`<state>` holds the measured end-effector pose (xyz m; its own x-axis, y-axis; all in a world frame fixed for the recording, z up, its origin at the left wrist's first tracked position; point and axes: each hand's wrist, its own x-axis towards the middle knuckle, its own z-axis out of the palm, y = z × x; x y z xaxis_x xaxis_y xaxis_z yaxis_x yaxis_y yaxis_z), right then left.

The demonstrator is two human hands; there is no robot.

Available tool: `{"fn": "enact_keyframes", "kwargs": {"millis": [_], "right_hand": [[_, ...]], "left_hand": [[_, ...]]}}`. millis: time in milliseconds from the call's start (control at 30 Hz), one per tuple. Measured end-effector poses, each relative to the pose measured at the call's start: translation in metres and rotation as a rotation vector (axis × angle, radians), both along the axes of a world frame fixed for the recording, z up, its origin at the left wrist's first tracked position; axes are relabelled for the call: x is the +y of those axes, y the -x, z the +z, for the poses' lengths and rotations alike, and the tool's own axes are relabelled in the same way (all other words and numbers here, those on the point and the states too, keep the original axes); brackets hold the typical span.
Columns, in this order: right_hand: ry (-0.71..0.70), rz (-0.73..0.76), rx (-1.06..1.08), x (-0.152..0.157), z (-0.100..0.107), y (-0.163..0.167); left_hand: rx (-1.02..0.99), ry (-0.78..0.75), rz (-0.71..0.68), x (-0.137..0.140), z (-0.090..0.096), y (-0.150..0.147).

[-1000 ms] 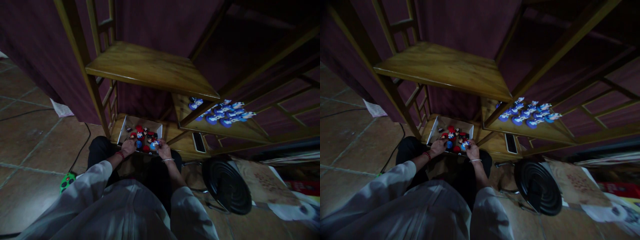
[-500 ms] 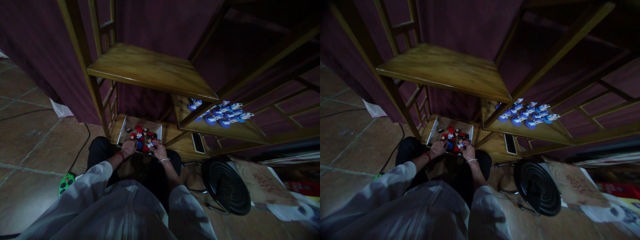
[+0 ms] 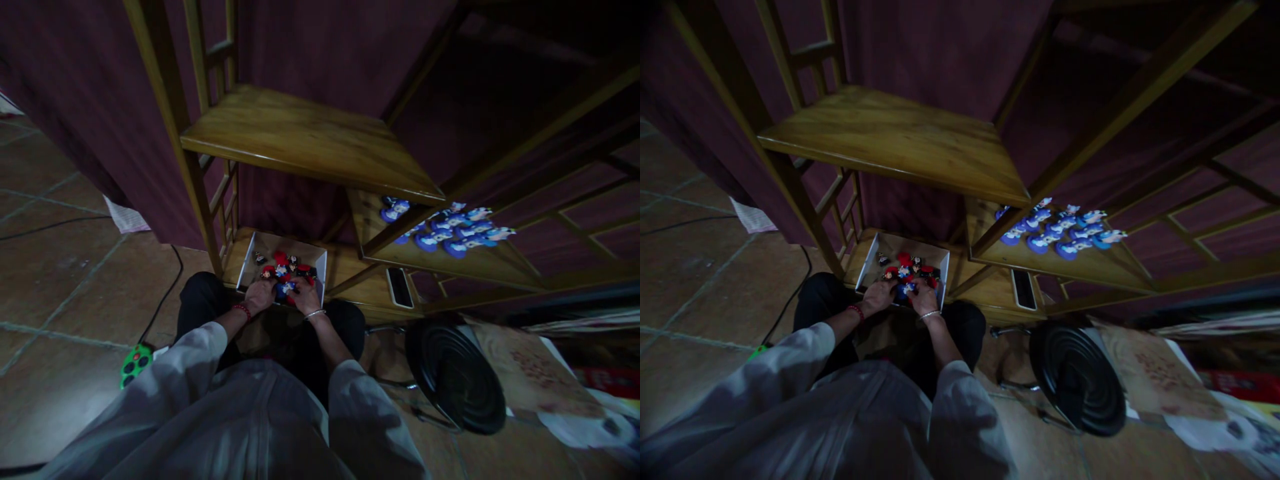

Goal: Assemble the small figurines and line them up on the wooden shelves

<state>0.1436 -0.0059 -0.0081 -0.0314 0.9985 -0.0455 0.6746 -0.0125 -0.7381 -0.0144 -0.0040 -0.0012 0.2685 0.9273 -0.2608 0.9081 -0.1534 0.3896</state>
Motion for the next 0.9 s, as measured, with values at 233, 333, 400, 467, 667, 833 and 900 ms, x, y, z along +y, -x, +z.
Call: {"fn": "enact_keyframes", "kwargs": {"millis": [233,333,400,467,667,833,900], "right_hand": [[-0.022,0.084,0.005,0.0,-0.009,0.005],[-0.016,0.069,-0.019,0.0,-0.012,0.006],[-0.016,0.056,-0.05,0.0,-0.012,0.006],[-0.017,0.057,-0.07,0.0,-0.011,0.008],[-0.052,0.084,-0.16,-0.002,-0.006,0.012],[-0.076,0.087,-0.227,-0.004,-0.005,0.015],[-0.072,0.095,-0.258,-0.005,-0.004,0.015]], "left_hand": [[-0.01,0.014,0.001,0.0,0.001,0.0],[-0.013,0.021,-0.002,0.0,0.001,0.001],[-0.016,0.023,-0.006,0.0,0.001,0.001],[-0.013,0.023,-0.006,0.001,0.001,0.001],[0.004,0.019,-0.008,0.0,0.003,0.0],[0.016,0.013,-0.004,-0.001,0.003,0.0],[0.015,0.006,-0.002,-0.001,0.003,-0.001]]}}
